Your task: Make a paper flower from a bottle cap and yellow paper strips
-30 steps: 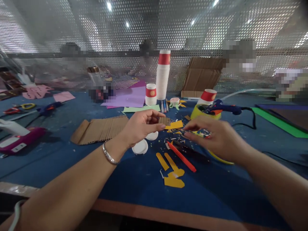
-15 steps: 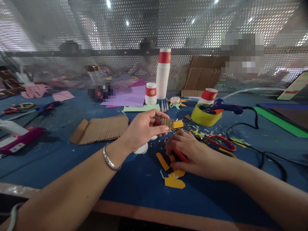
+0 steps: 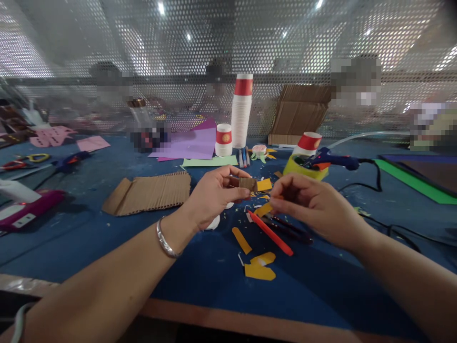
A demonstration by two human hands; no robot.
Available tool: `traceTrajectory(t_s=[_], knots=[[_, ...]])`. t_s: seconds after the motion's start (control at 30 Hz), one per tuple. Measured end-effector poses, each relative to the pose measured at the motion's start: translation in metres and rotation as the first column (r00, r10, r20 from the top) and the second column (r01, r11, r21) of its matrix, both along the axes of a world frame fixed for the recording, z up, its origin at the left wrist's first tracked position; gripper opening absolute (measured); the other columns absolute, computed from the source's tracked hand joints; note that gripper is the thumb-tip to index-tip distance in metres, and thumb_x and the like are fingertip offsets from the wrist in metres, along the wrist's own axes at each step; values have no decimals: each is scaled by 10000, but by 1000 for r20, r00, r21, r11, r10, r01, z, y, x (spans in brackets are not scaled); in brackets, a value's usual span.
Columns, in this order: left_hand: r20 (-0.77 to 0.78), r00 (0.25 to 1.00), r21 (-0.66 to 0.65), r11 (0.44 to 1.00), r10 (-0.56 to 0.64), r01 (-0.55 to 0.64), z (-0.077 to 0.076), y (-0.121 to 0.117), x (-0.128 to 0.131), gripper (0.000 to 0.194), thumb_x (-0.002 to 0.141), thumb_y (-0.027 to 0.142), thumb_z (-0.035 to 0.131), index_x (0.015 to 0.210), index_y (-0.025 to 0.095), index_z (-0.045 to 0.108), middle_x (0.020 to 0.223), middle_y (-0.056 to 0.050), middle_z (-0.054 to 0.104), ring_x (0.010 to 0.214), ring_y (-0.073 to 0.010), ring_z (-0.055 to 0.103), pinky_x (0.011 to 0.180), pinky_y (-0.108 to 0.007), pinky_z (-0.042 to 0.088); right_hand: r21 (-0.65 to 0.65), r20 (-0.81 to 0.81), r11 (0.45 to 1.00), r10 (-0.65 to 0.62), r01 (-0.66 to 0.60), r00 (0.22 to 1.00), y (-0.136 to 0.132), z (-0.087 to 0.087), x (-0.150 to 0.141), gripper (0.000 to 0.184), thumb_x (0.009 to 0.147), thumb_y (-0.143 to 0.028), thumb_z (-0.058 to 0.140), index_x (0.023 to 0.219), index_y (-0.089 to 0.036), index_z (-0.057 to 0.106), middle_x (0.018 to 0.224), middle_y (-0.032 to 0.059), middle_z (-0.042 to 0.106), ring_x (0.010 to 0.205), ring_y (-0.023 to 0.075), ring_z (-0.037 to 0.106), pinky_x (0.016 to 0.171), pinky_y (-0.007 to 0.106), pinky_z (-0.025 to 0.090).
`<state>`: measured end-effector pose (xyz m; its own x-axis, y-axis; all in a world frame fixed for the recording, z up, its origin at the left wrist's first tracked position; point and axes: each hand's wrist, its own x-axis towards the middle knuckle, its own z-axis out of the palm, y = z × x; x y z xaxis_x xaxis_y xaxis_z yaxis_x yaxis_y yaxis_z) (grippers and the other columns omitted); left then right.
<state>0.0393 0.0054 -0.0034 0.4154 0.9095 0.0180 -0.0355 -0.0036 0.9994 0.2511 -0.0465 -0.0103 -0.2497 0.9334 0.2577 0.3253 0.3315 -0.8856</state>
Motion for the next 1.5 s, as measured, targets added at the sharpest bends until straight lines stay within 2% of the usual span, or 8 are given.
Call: traceTrajectory(t_s=[0.13,0.27,0.4,0.67,0.83,1.03,1.27,1.5], knots=[[40,999,-42,999,19,-17,-1,-4,4,263,683,93,777,901,166,648,766,-6,702,713,-124,670,693,-280,532,54,-160,991,-111,121,981,4,-3,0,224,823,-408,778,857,-224,655,850,9,623,750,153,605,720,308,558],[65,998,-35,999,-7,10,-5,-5,8,294,653,101,806,895,166,653,811,-9,714,744,-132,681,742,-300,546,37,-216,984,-164,176,963,6,-6,-2,238,807,-412,791,855,-224,653,860,12,630,773,166,618,771,350,569],[71,997,2,999,-36,36,-7,-7,8,323,646,126,834,914,162,656,852,-10,723,784,-126,683,827,-312,544,46,-193,981,-175,187,966,6,-7,-2,219,815,-401,783,850,-235,645,824,2,638,747,164,628,745,340,557],[12,998,78,995,-64,63,-8,-10,7,348,668,196,847,951,175,646,851,-21,715,807,-160,678,817,-352,542,41,-191,977,-197,209,962,6,-5,-3,249,802,-416,789,822,-225,630,785,-4,635,706,157,625,703,337,549],[43,998,72,997,-34,31,-7,-12,9,375,644,255,891,909,159,643,834,-6,690,770,-134,652,770,-310,535,67,-154,971,-219,231,963,5,-4,-5,226,808,-407,781,817,-229,643,791,2,644,704,151,617,684,313,542],[90,995,97,995,-48,40,-9,-11,11,348,704,321,880,868,148,627,762,5,680,714,-118,658,679,-260,528,94,-147,972,-203,218,968,5,-4,-5,197,810,-363,780,805,-210,656,776,3,635,683,138,596,654,282,521],[70,997,127,991,-42,33,-8,-11,10,334,710,312,876,856,142,629,783,15,654,706,-95,625,683,-246,514,131,-82,968,-203,213,976,4,-2,-6,130,833,-299,745,807,-209,654,779,-1,641,686,122,589,630,247,504],[1,998,156,986,-63,63,-9,-11,9,327,723,309,857,852,144,606,783,21,621,705,-87,577,685,-248,476,161,25,976,-154,148,988,2,-2,-6,145,874,-341,707,897,-208,656,798,8,669,709,140,621,643,266,507]])
